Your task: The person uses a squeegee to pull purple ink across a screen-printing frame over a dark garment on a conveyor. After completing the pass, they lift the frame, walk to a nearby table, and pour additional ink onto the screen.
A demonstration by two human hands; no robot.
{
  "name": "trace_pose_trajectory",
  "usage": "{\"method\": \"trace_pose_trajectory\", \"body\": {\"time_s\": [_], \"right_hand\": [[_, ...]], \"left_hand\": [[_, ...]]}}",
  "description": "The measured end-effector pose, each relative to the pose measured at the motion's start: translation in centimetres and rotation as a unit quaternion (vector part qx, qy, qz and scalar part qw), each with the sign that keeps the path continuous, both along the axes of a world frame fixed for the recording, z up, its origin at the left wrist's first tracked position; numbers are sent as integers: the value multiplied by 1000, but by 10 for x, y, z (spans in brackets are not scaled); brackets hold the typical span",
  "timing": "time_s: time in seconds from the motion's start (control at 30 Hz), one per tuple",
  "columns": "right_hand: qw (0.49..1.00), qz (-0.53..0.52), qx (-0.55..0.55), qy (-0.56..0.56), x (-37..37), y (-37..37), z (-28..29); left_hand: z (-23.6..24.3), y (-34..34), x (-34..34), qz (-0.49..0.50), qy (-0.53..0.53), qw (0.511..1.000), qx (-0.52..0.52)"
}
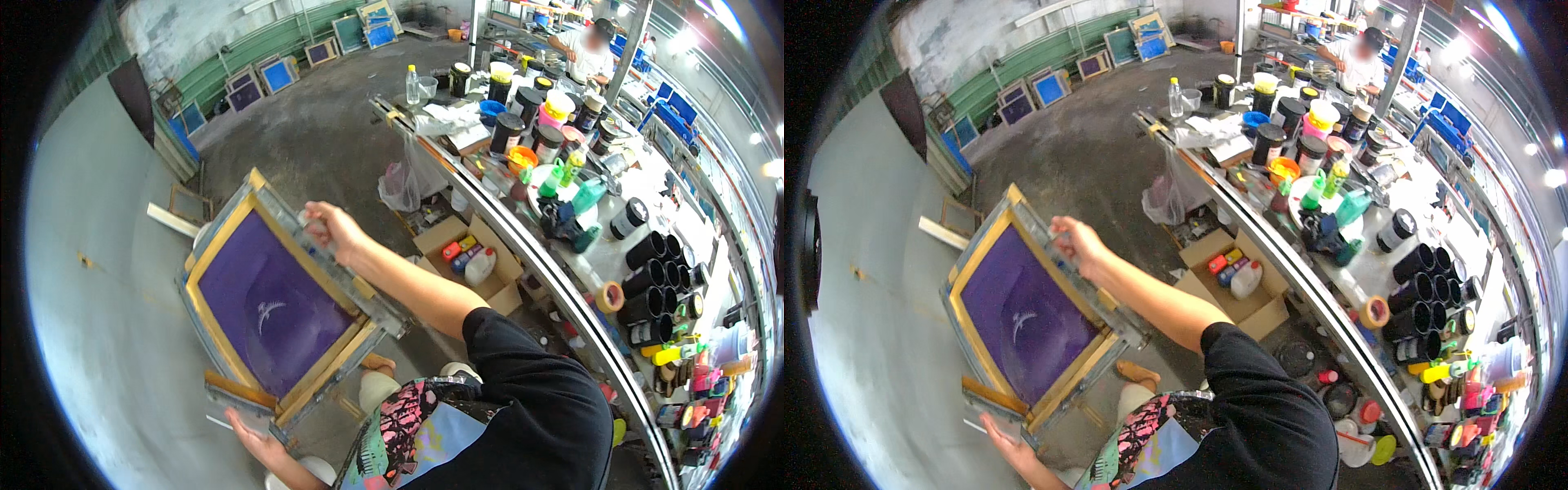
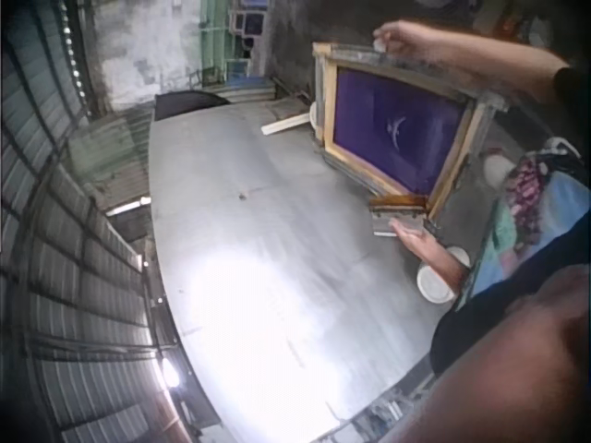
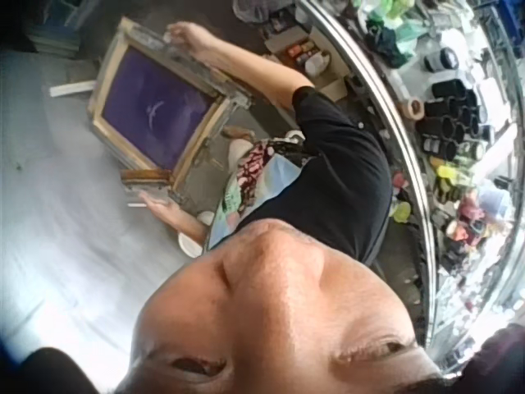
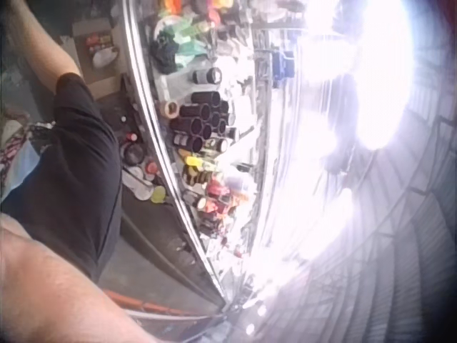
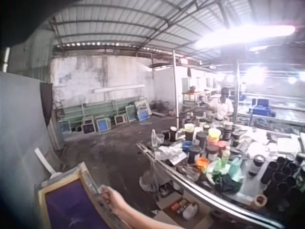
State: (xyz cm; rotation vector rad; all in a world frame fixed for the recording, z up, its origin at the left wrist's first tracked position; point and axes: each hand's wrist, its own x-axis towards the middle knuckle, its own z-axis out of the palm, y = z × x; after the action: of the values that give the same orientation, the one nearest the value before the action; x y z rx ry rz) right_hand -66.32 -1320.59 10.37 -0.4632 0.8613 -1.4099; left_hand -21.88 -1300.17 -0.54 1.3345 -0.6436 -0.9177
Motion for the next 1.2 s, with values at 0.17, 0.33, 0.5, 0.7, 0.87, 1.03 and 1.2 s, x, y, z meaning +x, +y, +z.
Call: {"method": "trace_pose_trajectory", "body": {"time_s": [0.17,0.33,0.5,0.7,0.87,1.03,1.2], "right_hand": [[997,56,-36,-35,16,-157,-7],[999,4,-40,1,0,-306,-26],[998,-68,-9,-13,-36,-407,-47],[989,-142,-15,-45,-113,-547,-77],[985,-174,-13,-14,-169,-691,-54],[983,-180,-44,-3,-233,-819,-48],[986,-166,-8,-1,-266,-916,-72]], "left_hand": [[-68,-149,50,-50,-286,947,-139],[-18,-350,6,-65,125,990,-22],[-18,-506,-15,-73,100,992,30],[-4,-708,-92,-123,71,990,8],[-20,-856,-153,-153,70,986,-10],[-8,-994,-216,-168,31,985,-17],[-49,-1110,-244,-193,-11,979,-62]]}}
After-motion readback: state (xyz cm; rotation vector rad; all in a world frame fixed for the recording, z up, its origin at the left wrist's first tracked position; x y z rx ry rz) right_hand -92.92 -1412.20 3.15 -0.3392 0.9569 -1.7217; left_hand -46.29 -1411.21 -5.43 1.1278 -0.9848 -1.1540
